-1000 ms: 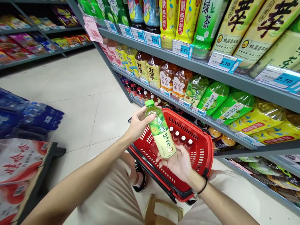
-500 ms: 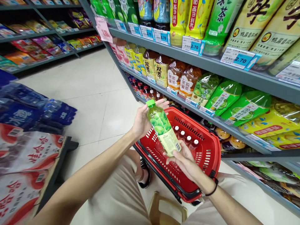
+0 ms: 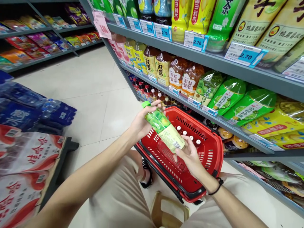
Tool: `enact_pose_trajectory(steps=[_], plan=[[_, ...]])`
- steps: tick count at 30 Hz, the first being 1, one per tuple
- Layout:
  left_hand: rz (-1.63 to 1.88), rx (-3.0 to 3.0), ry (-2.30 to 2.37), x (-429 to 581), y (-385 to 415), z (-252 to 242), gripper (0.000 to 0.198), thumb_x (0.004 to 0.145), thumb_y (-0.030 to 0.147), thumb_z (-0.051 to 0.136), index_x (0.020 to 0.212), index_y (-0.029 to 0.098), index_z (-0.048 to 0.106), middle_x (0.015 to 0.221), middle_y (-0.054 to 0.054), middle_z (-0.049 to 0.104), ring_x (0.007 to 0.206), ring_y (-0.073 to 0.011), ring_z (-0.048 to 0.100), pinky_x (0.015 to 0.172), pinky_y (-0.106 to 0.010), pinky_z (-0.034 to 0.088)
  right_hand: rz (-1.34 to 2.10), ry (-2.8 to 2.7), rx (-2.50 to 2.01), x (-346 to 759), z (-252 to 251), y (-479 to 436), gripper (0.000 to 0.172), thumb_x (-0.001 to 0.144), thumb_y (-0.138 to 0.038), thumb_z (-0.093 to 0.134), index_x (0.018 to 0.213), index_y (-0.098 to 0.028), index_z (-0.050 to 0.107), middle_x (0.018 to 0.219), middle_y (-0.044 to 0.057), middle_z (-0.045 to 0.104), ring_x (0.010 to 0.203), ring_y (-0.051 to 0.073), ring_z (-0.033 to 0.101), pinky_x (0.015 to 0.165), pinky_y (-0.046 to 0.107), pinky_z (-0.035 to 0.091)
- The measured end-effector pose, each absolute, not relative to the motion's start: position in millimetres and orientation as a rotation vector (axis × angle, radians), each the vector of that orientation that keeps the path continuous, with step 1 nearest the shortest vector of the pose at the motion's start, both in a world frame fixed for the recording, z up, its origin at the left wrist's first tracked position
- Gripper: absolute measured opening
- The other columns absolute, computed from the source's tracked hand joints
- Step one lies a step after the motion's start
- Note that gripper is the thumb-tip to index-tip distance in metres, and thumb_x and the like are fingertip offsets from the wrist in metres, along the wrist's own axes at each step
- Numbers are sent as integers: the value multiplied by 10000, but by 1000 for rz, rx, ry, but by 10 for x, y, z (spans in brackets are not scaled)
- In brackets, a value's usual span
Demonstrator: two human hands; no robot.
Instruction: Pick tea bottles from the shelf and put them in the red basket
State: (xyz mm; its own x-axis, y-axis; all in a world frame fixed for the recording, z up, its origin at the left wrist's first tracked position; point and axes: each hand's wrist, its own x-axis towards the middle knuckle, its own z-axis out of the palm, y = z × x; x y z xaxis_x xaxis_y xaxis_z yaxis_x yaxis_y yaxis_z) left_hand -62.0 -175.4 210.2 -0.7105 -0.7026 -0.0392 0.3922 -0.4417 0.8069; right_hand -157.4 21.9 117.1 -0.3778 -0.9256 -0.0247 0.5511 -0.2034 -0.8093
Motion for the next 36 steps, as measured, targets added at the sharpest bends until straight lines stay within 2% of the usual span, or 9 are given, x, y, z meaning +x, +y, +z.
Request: enact_pose_trajectory(steps=[2,5,10,13,17,20,23,28,36], plan=[[-2206,477,-976,-622,-1755,2132,277,750,157,730,1019,190,673,954,-2,730,1014,-193,713,1059,-414,547,-1662,740,-509,-1560,1222,221,392,934,-462,708,1227,-214,631,1099,100,712,758,198,634,604,317,518],[-2242,429,-912,-611,-1749,2149,231,733,150,743,936,193,640,915,14,725,995,-184,713,1031,-388,559,-1490,543,-417,-1545,1265,222,556,983,-610,530,1210,-122,667,1108,189,719,908,283,667,655,368,536],[-2244,422,-952,-590,-1778,2119,256,736,240,802,924,171,643,986,-13,744,972,-179,721,968,-351,573,-1533,568,-503,-1573,1217,233,439,1019,-526,545,1197,-147,676,1003,136,723,851,246,671,684,359,542],[-2272,412,-905,-593,-1811,2127,306,766,332,788,983,156,663,1006,-39,745,970,-184,720,934,-334,580,-1611,691,-697,-1578,1183,274,355,1013,-422,622,1300,-214,605,1098,116,701,877,237,675,688,363,554],[-2296,388,-900,-607,-1827,2149,327,759,341,776,1006,154,668,942,-24,727,921,-173,715,886,-313,587,-1651,915,-947,-1536,1111,345,444,984,-324,698,1376,-297,494,1224,90,671,748,169,660,737,382,582],[-2261,413,-938,-619,-1821,2120,266,767,347,765,926,168,648,916,-26,723,866,-159,706,827,-295,590,-1728,1111,-1011,-1512,1034,371,545,932,-285,769,1395,-320,483,1361,90,626,976,202,695,870,370,586],[-2154,477,-1027,-626,-1782,2061,246,794,375,755,864,183,618,874,-20,720,799,-147,694,754,-277,588,-1798,1269,-1053,-1523,976,369,614,867,-280,838,1386,-320,512,1420,93,609,1237,260,631,961,368,570],[-2048,475,-1167,-623,-1675,2025,240,799,334,773,917,184,627,866,-6,729,780,-146,706,769,-289,595,-1797,1406,-1074,-1574,912,330,689,789,-271,897,1362,-316,518,1380,90,629,1240,273,630,980,388,569],[-2126,617,-1089,-655,-1594,2089,234,774,364,754,827,156,659,818,-50,743,789,-181,729,798,-322,613,-1613,1251,-945,-1490,901,293,750,726,-259,926,1372,-256,544,1363,92,659,1247,268,635,1090,416,506]])
